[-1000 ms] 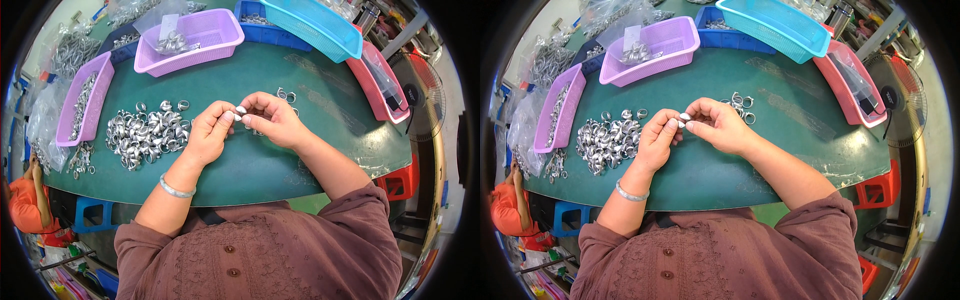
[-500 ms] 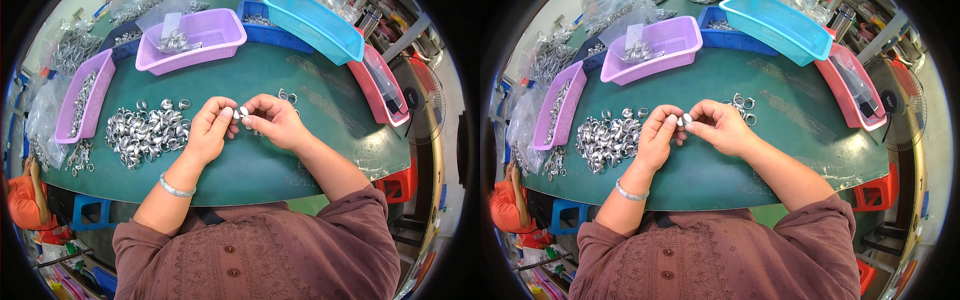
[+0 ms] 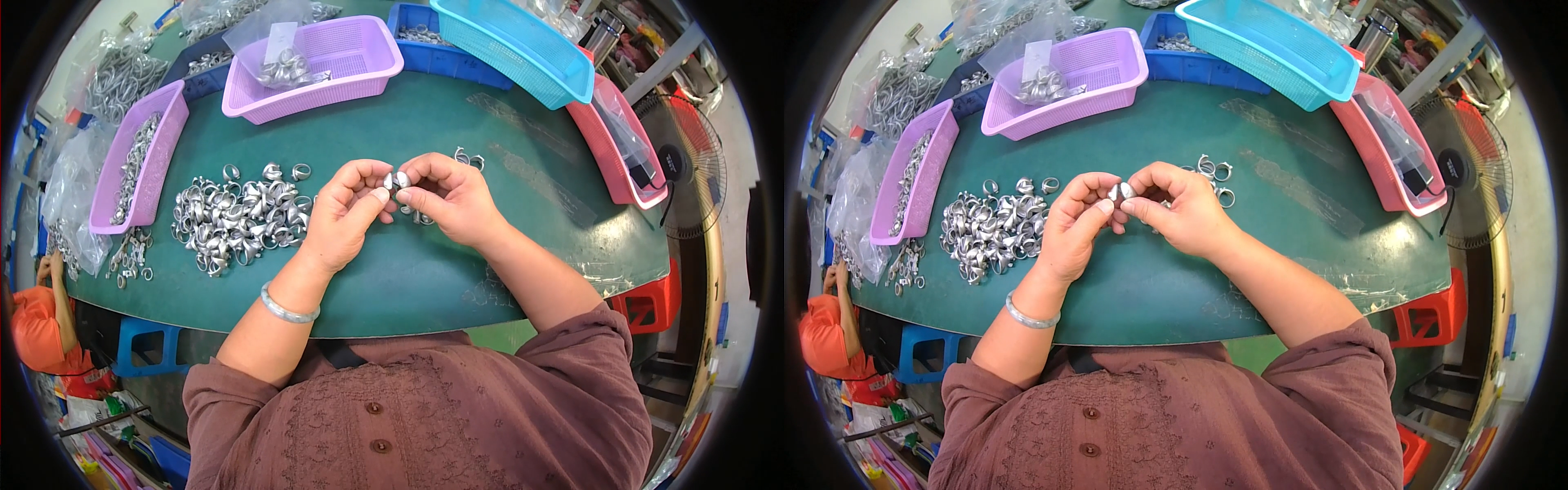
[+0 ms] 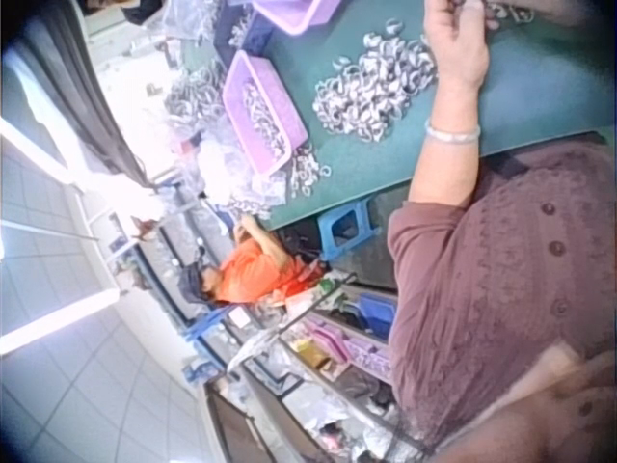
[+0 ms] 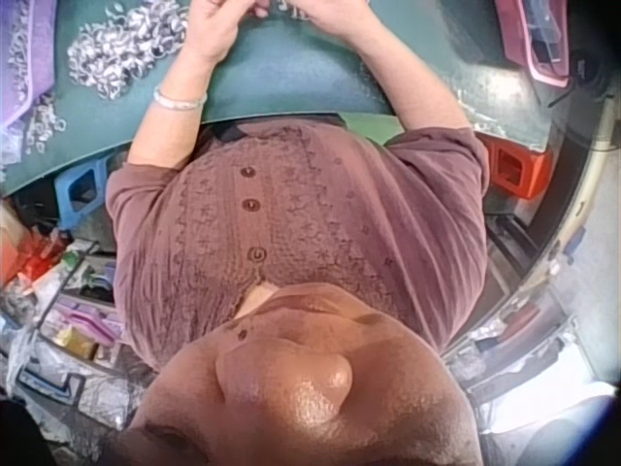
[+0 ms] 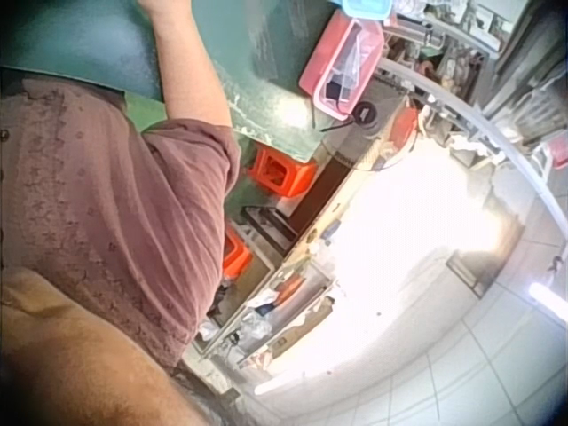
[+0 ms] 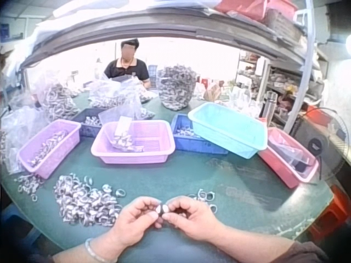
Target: The person assembles metal buckle components by hand, inserting a metal pin or bar into a curved metal frame and setting the finished pieces into a plastic tray.
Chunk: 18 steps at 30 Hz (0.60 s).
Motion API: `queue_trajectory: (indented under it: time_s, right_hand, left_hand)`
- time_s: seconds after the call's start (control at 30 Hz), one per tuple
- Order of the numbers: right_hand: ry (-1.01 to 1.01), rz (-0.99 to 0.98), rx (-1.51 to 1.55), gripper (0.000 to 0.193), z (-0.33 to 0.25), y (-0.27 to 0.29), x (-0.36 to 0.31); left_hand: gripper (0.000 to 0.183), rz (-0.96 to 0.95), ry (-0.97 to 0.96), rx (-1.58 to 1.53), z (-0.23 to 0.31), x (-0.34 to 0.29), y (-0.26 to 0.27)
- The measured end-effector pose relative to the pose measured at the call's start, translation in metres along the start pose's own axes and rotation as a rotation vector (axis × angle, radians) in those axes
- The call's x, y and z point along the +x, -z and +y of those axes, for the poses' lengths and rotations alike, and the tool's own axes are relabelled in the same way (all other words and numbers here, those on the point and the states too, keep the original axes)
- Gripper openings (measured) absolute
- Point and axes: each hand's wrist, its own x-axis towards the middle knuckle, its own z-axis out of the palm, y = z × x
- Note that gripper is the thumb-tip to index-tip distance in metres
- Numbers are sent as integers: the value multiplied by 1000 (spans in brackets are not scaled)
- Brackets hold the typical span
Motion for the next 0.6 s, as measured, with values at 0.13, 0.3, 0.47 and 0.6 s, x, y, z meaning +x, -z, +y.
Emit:
queue_trajectory:
  time_s: [0.13,0.3,0.47,0.6]
  right_hand:
    - [47,18,14,11,-1,-1,0]
    - [54,17,-2,10,0,-1,0]
    - [58,21,7,10,3,0,0]
    - [23,4,-5,9,1,1,0]
  left_hand:
    - [21,-7,-5,4,0,0,0]
    - [21,-11,-3,6,0,0,0]
    - [21,-1,9,28,0,0,0]
    - [21,-3,5,42,0,0,1]
